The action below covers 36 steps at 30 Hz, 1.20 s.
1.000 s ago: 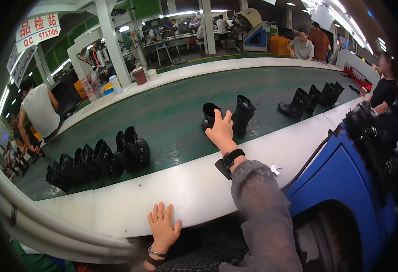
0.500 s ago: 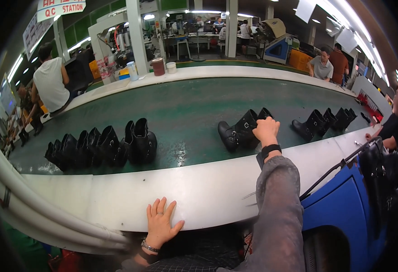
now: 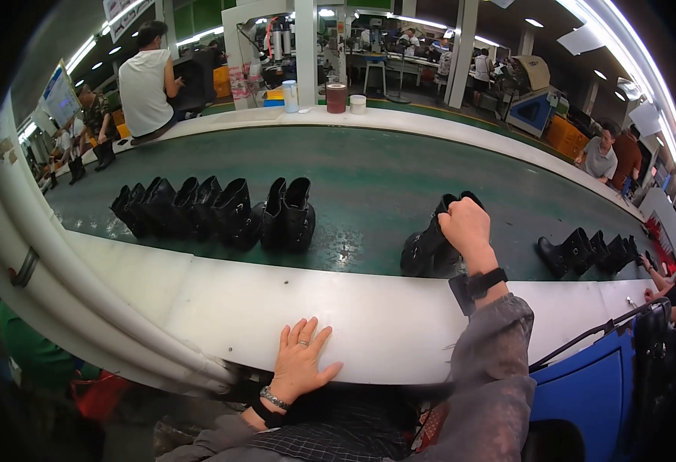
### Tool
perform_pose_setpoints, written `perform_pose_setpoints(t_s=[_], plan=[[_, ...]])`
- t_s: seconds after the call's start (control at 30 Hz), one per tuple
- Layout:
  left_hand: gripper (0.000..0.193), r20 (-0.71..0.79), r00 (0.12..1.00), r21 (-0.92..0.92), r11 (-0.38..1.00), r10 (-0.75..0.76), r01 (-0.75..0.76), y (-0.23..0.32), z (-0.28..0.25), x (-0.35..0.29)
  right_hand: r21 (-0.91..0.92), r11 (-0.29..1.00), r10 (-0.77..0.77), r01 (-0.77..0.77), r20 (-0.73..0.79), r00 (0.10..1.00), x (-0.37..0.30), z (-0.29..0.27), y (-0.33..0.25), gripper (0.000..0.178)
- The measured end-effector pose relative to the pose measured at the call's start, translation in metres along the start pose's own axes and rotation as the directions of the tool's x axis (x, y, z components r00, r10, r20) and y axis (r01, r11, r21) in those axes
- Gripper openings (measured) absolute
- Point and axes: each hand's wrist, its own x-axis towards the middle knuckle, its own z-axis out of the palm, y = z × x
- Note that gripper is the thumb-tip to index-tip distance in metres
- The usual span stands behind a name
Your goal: Inspecting pairs of black boots for quality control on a production line.
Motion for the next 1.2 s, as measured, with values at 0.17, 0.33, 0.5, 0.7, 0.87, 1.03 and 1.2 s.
perform_pose_setpoints(t_s=[0.17,0.33,0.5,0.7,0.87,1.03,1.2], plan=[[0.081,-0.022,1.000,-0.009,1.000,0.006,-0.006,0.002,-0.002,-0.003,0.214,0.940,-0.254,0.266,-0.081,0.964,-0.064,-0.055,-0.064,0.019],[0.103,-0.149,0.989,-0.310,0.949,0.015,-0.061,-0.006,-0.004,-0.008,0.423,0.837,-0.390,0.348,0.016,0.921,-0.164,-0.093,-0.112,0.020],[0.103,-0.210,0.975,-0.375,0.927,-0.078,-0.006,0.001,-0.008,-0.022,0.721,0.641,-0.289,0.262,-0.089,0.953,-0.219,-0.109,-0.118,0.042],[0.090,-0.272,0.953,-0.362,0.932,-0.133,0.026,0.025,-0.007,-0.001,0.749,0.658,0.034,0.079,-0.134,0.990,-0.272,-0.059,-0.086,0.097],[0.054,-0.288,0.946,-0.419,0.908,-0.148,0.014,0.024,-0.009,0.009,0.878,0.474,0.003,-0.064,0.072,0.997,-0.279,0.010,-0.102,0.070],[0.038,-0.194,0.934,-0.753,0.656,-0.300,0.055,-0.010,-0.014,0.001,0.913,0.391,0.209,-0.118,0.037,0.977,-0.261,0.017,-0.100,0.035],[0.036,0.219,0.833,-0.961,0.034,-0.508,0.273,-0.018,-0.021,-0.008,0.949,-0.047,0.229,-0.312,0.314,0.921,-0.264,0.031,-0.085,0.029]])
